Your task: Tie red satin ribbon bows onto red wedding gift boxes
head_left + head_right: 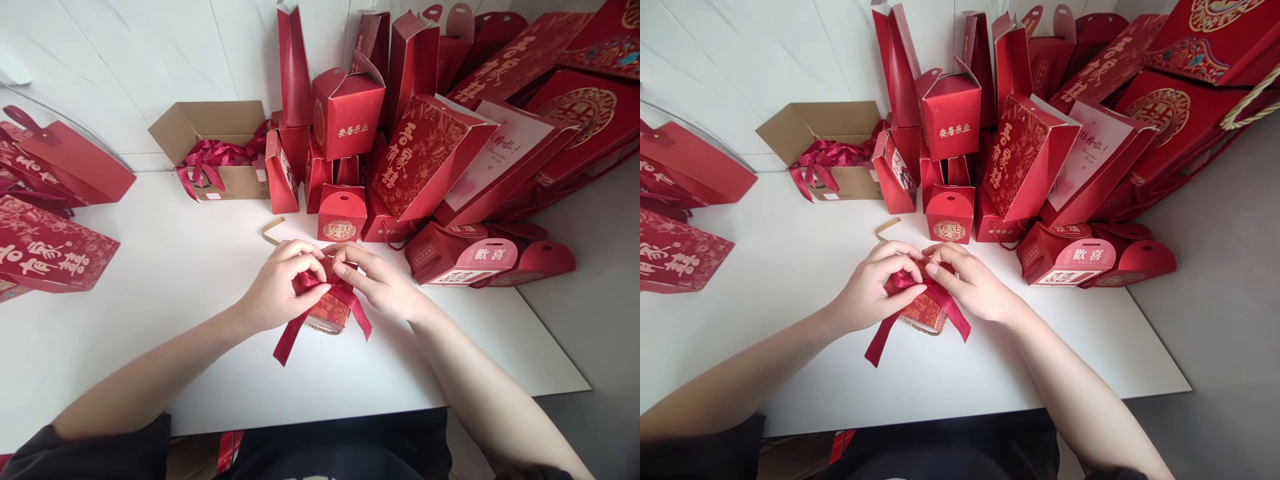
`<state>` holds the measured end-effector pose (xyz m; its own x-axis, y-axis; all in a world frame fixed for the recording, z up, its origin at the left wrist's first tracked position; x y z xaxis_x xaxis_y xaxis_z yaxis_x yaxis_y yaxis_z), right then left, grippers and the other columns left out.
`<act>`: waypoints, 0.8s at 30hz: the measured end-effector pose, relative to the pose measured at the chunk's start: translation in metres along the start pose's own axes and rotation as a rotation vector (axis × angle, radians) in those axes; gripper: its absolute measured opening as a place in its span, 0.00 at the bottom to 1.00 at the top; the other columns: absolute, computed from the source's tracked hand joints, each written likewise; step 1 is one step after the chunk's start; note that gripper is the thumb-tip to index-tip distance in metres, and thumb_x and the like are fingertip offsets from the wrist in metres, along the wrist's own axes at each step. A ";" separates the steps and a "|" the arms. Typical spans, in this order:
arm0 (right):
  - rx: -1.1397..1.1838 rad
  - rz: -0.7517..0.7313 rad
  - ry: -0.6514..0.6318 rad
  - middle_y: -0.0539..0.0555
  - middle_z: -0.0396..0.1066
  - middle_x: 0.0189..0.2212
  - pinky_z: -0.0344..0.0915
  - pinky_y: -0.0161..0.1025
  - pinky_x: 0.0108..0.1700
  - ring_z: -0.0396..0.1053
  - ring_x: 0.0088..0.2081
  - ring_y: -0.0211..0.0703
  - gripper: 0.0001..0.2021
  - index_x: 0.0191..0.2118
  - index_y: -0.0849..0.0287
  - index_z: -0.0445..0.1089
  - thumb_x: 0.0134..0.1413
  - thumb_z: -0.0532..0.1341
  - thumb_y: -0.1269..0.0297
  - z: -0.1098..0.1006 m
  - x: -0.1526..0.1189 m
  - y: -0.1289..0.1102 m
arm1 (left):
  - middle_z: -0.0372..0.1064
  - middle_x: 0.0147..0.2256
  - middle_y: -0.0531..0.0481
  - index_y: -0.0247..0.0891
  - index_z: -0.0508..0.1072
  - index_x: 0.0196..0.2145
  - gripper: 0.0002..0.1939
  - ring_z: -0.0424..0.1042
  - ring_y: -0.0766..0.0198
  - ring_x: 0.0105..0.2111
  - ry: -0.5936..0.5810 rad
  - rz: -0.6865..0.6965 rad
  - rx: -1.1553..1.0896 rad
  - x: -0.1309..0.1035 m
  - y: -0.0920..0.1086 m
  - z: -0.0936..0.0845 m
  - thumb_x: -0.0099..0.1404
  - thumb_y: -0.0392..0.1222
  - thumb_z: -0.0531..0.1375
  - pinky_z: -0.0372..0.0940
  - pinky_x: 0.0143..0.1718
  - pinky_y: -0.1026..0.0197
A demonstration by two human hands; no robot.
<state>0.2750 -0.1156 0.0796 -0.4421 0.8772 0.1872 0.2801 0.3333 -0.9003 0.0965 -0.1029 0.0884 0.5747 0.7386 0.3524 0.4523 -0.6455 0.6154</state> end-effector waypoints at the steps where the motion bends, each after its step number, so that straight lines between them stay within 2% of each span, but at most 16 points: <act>1: 0.006 0.007 0.000 0.54 0.69 0.44 0.61 0.44 0.54 0.66 0.50 0.45 0.13 0.35 0.56 0.65 0.68 0.51 0.56 0.001 0.001 0.000 | 0.67 0.45 0.47 0.41 0.72 0.32 0.01 0.68 0.57 0.49 -0.013 0.004 -0.001 0.000 0.000 0.000 0.62 0.37 0.61 0.67 0.48 0.53; 5: 0.076 0.053 -0.031 0.54 0.69 0.44 0.61 0.44 0.55 0.65 0.51 0.45 0.17 0.31 0.56 0.65 0.69 0.49 0.54 0.000 0.003 0.004 | 0.67 0.45 0.47 0.40 0.72 0.32 0.01 0.69 0.58 0.48 -0.080 0.038 -0.025 0.003 0.001 -0.003 0.62 0.37 0.62 0.67 0.49 0.54; 9: 0.154 0.008 -0.069 0.53 0.69 0.48 0.58 0.44 0.59 0.64 0.54 0.44 0.21 0.27 0.57 0.67 0.68 0.50 0.54 -0.002 0.006 0.006 | 0.67 0.45 0.47 0.40 0.73 0.32 0.01 0.69 0.58 0.49 -0.144 0.073 -0.074 0.006 -0.002 -0.004 0.62 0.37 0.62 0.66 0.50 0.55; 13: 0.270 0.029 -0.164 0.54 0.68 0.51 0.61 0.45 0.56 0.67 0.52 0.45 0.20 0.30 0.58 0.71 0.68 0.50 0.52 -0.003 0.006 0.007 | 0.68 0.44 0.46 0.39 0.73 0.31 0.02 0.70 0.58 0.48 -0.138 0.077 -0.118 0.008 -0.005 -0.006 0.62 0.37 0.63 0.67 0.51 0.54; 17: 0.322 0.093 -0.202 0.53 0.65 0.57 0.64 0.44 0.54 0.69 0.50 0.45 0.22 0.28 0.58 0.73 0.66 0.53 0.50 -0.003 0.004 0.011 | 0.68 0.45 0.46 0.40 0.73 0.31 0.01 0.70 0.58 0.48 -0.139 0.075 -0.120 0.008 -0.004 -0.006 0.61 0.36 0.63 0.67 0.51 0.52; 24: 0.355 0.068 -0.210 0.54 0.66 0.56 0.60 0.47 0.59 0.64 0.58 0.49 0.16 0.33 0.57 0.76 0.63 0.57 0.53 -0.003 0.004 0.010 | 0.69 0.45 0.46 0.40 0.73 0.31 0.01 0.70 0.58 0.47 -0.135 0.080 -0.124 0.008 -0.005 -0.005 0.61 0.36 0.63 0.67 0.51 0.51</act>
<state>0.2780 -0.1075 0.0726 -0.6077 0.7909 0.0718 0.0194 0.1052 -0.9943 0.0954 -0.0926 0.0918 0.6955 0.6476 0.3115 0.3188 -0.6665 0.6739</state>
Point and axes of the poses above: each hand's wrist, its own x-axis towards the middle knuckle, its own z-axis out of the palm, y = z × x, the point moved 3 cm from there along x, towards the middle knuckle
